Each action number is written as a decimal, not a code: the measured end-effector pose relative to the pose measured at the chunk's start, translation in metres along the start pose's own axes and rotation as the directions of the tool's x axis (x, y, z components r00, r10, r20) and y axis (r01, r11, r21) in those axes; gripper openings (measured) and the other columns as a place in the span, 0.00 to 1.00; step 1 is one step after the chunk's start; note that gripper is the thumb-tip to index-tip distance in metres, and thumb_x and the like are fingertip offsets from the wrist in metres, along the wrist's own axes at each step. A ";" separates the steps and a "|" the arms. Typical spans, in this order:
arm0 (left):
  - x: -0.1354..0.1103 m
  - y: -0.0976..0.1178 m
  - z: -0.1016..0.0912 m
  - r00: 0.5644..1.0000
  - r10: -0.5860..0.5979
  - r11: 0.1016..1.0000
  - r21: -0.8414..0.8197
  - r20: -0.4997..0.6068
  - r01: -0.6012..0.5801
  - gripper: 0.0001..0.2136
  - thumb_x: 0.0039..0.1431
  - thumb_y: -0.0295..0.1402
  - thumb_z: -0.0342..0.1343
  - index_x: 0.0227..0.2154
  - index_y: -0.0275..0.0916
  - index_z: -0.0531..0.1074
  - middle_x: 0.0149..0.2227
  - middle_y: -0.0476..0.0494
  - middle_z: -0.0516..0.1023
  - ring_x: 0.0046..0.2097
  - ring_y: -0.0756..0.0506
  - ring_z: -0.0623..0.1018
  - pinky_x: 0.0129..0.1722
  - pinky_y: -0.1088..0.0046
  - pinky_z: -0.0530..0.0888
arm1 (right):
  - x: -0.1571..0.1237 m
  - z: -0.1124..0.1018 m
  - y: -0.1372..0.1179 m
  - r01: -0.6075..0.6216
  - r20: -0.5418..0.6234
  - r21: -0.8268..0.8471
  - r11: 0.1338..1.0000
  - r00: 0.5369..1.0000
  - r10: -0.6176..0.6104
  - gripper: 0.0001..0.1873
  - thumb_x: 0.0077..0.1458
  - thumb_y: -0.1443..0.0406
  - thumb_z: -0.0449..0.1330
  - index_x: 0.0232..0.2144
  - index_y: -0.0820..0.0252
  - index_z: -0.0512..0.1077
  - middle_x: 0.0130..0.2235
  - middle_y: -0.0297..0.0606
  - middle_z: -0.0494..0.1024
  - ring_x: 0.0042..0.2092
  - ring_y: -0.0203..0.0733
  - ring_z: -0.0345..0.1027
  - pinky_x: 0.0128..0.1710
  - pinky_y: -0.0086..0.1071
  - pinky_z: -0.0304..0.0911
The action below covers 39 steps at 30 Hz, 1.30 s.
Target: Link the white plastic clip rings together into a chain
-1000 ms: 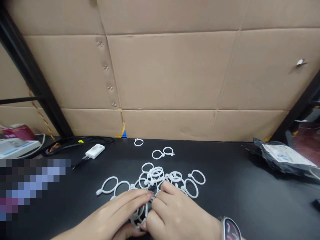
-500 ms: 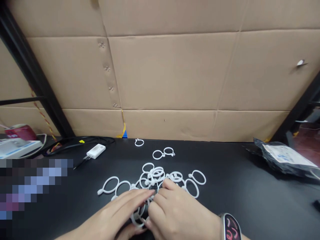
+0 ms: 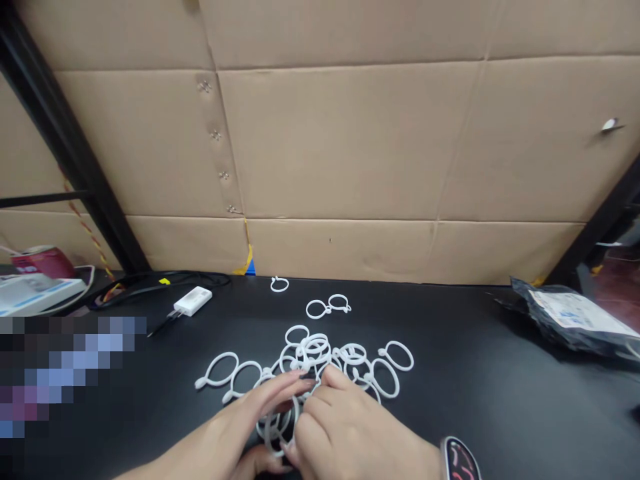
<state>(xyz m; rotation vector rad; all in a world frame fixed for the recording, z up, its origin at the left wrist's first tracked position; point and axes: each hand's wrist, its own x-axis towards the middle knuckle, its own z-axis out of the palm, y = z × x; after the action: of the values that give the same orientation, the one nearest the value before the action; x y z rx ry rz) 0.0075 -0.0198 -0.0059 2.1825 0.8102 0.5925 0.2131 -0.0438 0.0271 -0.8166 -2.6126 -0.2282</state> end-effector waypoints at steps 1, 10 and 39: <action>0.000 0.000 0.000 1.000 0.002 1.000 -0.005 0.005 -0.002 0.39 0.45 0.14 0.53 0.60 0.51 0.54 0.60 0.49 0.64 0.57 0.45 0.69 0.56 0.69 0.67 | 0.000 0.001 -0.001 0.000 0.002 0.007 1.000 1.000 0.000 0.19 0.64 0.70 0.43 0.24 0.60 0.67 0.24 0.35 0.72 0.27 0.38 0.62 0.42 0.37 0.56; 0.002 0.006 -0.004 0.931 0.308 0.920 0.311 -0.196 -0.239 0.39 0.52 0.19 0.51 0.63 0.48 0.41 0.59 0.43 0.67 0.56 0.43 0.71 0.53 0.67 0.72 | 0.002 -0.013 0.010 -0.002 -0.056 0.123 0.992 0.998 0.009 0.21 0.66 0.60 0.40 0.27 0.61 0.66 0.26 0.38 0.71 0.28 0.40 0.60 0.35 0.39 0.56; 0.008 0.003 -0.013 0.916 0.323 0.824 0.546 -0.236 -0.150 0.27 0.59 0.28 0.53 0.60 0.39 0.53 0.57 0.36 0.68 0.57 0.40 0.69 0.53 0.59 0.71 | 0.002 0.018 0.139 -0.618 0.173 0.488 0.616 0.760 0.626 0.13 0.55 0.55 0.59 0.26 0.59 0.67 0.31 0.32 0.65 0.32 0.38 0.60 0.38 0.37 0.61</action>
<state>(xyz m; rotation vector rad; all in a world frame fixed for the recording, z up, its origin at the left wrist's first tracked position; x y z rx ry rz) 0.0062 -0.0100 0.0054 2.7597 0.9528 0.9666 0.2861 0.0754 0.0170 -1.4181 -2.0226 0.6492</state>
